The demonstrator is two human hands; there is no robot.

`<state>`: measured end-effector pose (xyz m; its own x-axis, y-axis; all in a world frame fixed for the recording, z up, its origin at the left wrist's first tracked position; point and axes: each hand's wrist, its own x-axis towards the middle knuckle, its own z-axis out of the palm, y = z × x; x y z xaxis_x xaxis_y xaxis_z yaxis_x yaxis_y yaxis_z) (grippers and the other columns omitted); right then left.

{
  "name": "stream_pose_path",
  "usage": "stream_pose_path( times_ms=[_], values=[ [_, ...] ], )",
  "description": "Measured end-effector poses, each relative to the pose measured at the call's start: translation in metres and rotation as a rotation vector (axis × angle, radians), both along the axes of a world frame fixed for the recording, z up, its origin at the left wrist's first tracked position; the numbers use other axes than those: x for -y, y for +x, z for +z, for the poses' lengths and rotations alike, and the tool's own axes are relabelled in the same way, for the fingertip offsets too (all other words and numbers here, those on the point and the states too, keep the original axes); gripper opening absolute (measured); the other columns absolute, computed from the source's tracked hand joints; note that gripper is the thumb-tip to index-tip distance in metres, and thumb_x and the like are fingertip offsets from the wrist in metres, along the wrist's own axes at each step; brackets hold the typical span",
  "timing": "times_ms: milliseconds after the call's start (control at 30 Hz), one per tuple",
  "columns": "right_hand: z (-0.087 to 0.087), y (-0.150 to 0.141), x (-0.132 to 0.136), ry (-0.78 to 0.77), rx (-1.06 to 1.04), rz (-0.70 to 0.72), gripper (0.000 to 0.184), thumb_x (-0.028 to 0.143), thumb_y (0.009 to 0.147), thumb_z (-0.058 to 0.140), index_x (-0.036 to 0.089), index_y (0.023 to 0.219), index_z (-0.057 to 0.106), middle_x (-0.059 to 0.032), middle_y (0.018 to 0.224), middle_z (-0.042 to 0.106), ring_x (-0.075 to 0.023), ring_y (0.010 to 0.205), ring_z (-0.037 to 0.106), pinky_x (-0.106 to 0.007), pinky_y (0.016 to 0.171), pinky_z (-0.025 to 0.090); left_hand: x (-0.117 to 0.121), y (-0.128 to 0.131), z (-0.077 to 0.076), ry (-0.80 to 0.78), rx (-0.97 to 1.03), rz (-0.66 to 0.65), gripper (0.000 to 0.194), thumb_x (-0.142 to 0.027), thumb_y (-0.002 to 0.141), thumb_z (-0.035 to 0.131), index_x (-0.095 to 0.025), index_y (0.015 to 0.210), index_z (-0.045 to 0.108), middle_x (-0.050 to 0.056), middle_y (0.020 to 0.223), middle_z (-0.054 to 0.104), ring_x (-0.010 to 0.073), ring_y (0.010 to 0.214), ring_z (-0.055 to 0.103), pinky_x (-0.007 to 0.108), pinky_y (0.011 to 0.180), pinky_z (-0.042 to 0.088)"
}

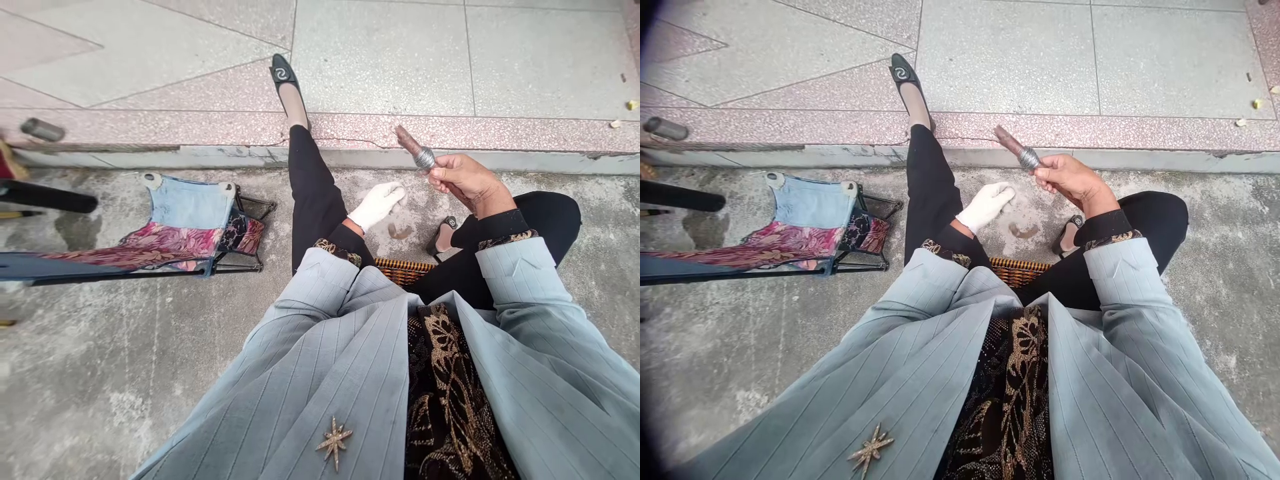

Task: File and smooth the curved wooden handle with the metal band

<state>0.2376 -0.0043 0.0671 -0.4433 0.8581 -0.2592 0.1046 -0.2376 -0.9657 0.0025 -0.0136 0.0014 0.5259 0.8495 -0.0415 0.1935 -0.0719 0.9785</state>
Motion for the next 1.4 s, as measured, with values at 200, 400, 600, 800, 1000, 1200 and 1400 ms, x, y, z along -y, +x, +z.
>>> stream_pose_path(
  times_ms=[200, 400, 600, 800, 1000, 1200, 1400],
  values=[
    [-0.006, 0.008, -0.009, 0.058, 0.338, -0.066, 0.031, 0.05, 0.087, 0.073, 0.02, 0.09, 0.067, -0.0009, 0.067, 0.051, -0.0153, 0.066, 0.05, -0.029, 0.059, 0.039, 0.002, 0.002, -0.001, 0.023, -0.1, -0.19, 0.029, -0.031, 0.092, 0.051, -0.016, 0.07, 0.059, -0.001, 0.063, 0.054, 0.0097, 0.056, 0.044, 0.024, 0.058, 0.034],
    [-0.006, -0.003, -0.014, 0.111, 1.165, 0.237, 0.015, 0.027, 0.091, 0.067, 0.014, 0.088, 0.071, -0.0077, 0.077, 0.063, -0.0184, 0.075, 0.058, -0.033, 0.069, 0.04, 0.003, -0.001, 0.007, 0.115, -0.201, -0.2, 0.027, -0.034, 0.089, 0.05, -0.015, 0.074, 0.062, 0.0, 0.067, 0.058, 0.0114, 0.06, 0.048, 0.026, 0.062, 0.036],
    [-0.006, -0.029, 0.007, -0.158, 0.945, 0.822, 0.015, 0.018, 0.085, 0.068, 0.012, 0.071, 0.068, 0.0016, 0.052, 0.056, -0.0112, 0.053, 0.049, -0.027, 0.057, 0.036, -0.004, -0.001, 0.004, 0.239, -0.238, -0.236, 0.022, -0.029, 0.086, 0.053, -0.015, 0.077, 0.066, 0.0, 0.073, 0.063, 0.014, 0.071, 0.055, 0.027, 0.073, 0.041],
    [0.017, -0.017, 0.011, -0.115, 0.478, 0.715, 0.022, 0.037, 0.086, 0.068, 0.015, 0.086, 0.068, 0.0032, 0.066, 0.061, -0.0093, 0.059, 0.05, -0.024, 0.059, 0.041, 0.0, 0.004, -0.014, -0.057, -0.067, -0.169, 0.03, -0.039, 0.09, 0.063, -0.016, 0.072, 0.061, -0.001, 0.062, 0.056, 0.0105, 0.059, 0.049, 0.024, 0.06, 0.039],
    [0.005, 0.009, -0.004, 0.057, 0.646, -0.013, 0.033, 0.049, 0.094, 0.06, 0.018, 0.102, 0.071, -0.0041, 0.077, 0.063, -0.0185, 0.074, 0.059, -0.033, 0.07, 0.046, 0.003, 0.002, -0.026, -0.257, 0.017, -0.33, 0.038, -0.047, 0.094, 0.059, -0.016, 0.072, 0.061, -0.003, 0.055, 0.046, 0.0069, 0.047, 0.036, 0.022, 0.047, 0.026],
    [-0.003, -0.007, -0.014, 0.065, 1.216, 0.156, 0.031, 0.036, 0.095, 0.06, 0.013, 0.111, 0.073, -0.0142, 0.099, 0.071, -0.0261, 0.095, 0.065, -0.034, 0.079, 0.046, 0.0, -0.002, -0.021, -0.187, -0.006, -0.244, 0.032, -0.039, 0.091, 0.058, -0.016, 0.068, 0.057, -0.002, 0.061, 0.051, 0.0062, 0.051, 0.037, 0.021, 0.052, 0.029],
    [-0.007, -0.028, 0.004, -0.124, 1.177, 0.675, 0.016, 0.018, 0.086, 0.069, 0.01, 0.072, 0.07, -0.007, 0.062, 0.063, -0.0149, 0.061, 0.054, -0.032, 0.063, 0.04, -0.001, -0.005, -0.012, -0.032, -0.137, -0.234, 0.023, -0.031, 0.085, 0.056, -0.016, 0.067, 0.058, -0.003, 0.063, 0.054, 0.0091, 0.059, 0.044, 0.024, 0.061, 0.034]
  ],
)
